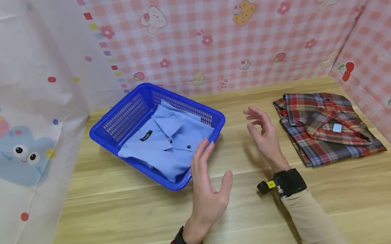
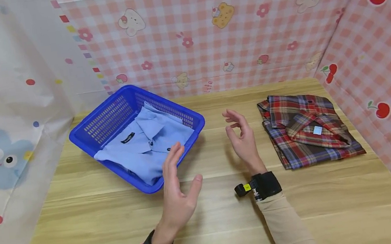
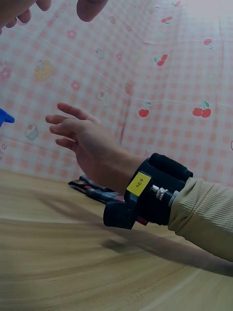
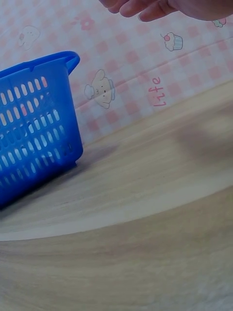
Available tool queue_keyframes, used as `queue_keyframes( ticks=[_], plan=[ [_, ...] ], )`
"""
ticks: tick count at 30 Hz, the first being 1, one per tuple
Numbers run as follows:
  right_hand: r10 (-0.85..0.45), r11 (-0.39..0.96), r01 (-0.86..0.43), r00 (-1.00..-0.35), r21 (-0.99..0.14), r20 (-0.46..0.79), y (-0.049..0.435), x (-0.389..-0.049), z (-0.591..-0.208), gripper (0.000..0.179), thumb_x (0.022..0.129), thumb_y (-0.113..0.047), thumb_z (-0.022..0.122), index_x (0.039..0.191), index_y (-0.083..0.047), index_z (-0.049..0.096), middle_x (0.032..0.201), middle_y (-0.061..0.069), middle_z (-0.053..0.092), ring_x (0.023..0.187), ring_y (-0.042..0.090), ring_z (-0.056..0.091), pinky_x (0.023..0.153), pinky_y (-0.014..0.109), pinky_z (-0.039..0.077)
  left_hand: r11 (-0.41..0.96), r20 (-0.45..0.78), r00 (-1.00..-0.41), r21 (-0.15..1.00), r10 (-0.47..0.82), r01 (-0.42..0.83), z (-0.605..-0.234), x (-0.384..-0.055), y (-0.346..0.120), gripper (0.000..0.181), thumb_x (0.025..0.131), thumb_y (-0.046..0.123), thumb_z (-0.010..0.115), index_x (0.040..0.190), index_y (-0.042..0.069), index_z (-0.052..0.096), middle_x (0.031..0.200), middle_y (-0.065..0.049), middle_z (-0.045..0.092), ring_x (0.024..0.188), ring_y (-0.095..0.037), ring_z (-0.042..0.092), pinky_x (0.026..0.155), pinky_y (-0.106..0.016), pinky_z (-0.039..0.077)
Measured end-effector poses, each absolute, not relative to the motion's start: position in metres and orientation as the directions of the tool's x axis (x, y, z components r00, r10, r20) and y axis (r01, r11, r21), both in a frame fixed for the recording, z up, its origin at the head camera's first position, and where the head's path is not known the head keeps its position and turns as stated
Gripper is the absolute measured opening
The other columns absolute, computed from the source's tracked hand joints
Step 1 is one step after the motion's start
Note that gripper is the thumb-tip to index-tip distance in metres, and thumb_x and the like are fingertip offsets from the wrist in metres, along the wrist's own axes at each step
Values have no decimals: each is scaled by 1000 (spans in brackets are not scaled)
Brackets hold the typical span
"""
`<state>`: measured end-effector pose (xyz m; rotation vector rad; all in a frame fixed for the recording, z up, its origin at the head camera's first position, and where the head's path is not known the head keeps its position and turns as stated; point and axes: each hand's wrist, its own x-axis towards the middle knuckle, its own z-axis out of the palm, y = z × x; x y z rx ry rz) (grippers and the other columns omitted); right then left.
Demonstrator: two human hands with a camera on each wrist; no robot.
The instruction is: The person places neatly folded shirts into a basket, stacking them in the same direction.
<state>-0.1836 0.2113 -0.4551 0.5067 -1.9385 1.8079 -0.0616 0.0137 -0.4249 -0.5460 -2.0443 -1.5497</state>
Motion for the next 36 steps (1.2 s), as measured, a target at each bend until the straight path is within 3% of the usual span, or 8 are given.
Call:
queue_keyframes(
  ticks=[6, 13, 20, 27, 33, 36],
  plan=[
    [50, 90, -549, -831, -831, 554, 217, -188, -455, 46, 97, 17, 52, 142, 18, 43, 135, 40, 53, 121, 48, 47, 98, 29, 42, 258, 591, -806, 774, 35, 578, -424, -62, 19, 70, 90, 7, 68, 155, 6, 41, 165, -12, 32, 155, -32, 24, 126, -52, 17],
    [100, 110, -553, -821, -826, 562, 230, -194, -456, 45, 95, 19, 51, 140, 19, 45, 131, 42, 54, 118, 15, 57, 96, 26, 44, 240, 578, -814, 783, 60, 574, -429, -60, 28, 72, 88, 5, 67, 154, 3, 40, 166, -12, 29, 155, -32, 23, 127, -54, 17],
    [151, 105, -563, -806, -820, 573, 243, -194, -456, 46, 95, 20, 50, 141, 18, 44, 132, 41, 53, 119, 44, 50, 97, 28, 43, 259, 587, -805, 768, 83, 586, -434, -60, 36, 68, 89, 7, 67, 152, 2, 42, 163, -15, 32, 153, -34, 25, 125, -55, 18],
    [197, 75, -546, -812, -835, 549, 254, -194, -456, 46, 96, 19, 51, 142, 16, 46, 134, 36, 56, 120, 35, 53, 98, 29, 43, 269, 534, -840, 798, 101, 539, -439, -60, 41, 66, 91, 11, 66, 152, 4, 42, 165, -11, 32, 155, -31, 22, 123, -60, 18],
    [224, 70, -540, -811, -839, 541, 266, -193, -458, 46, 98, 17, 50, 143, 16, 44, 135, 42, 51, 122, 44, 48, 100, 28, 42, 287, 535, -838, 791, 104, 541, -444, -61, 44, 67, 91, 11, 68, 152, 5, 43, 164, -11, 33, 155, -31, 23, 123, -57, 20],
    [247, 95, -538, -802, -838, 543, 276, -194, -460, 45, 99, 15, 50, 144, 16, 44, 135, 43, 50, 122, 38, 51, 101, 29, 42, 290, 539, -836, 787, 108, 545, -447, -60, 45, 65, 91, 11, 68, 151, 3, 44, 163, -13, 34, 154, -33, 25, 123, -57, 21]
  ],
)
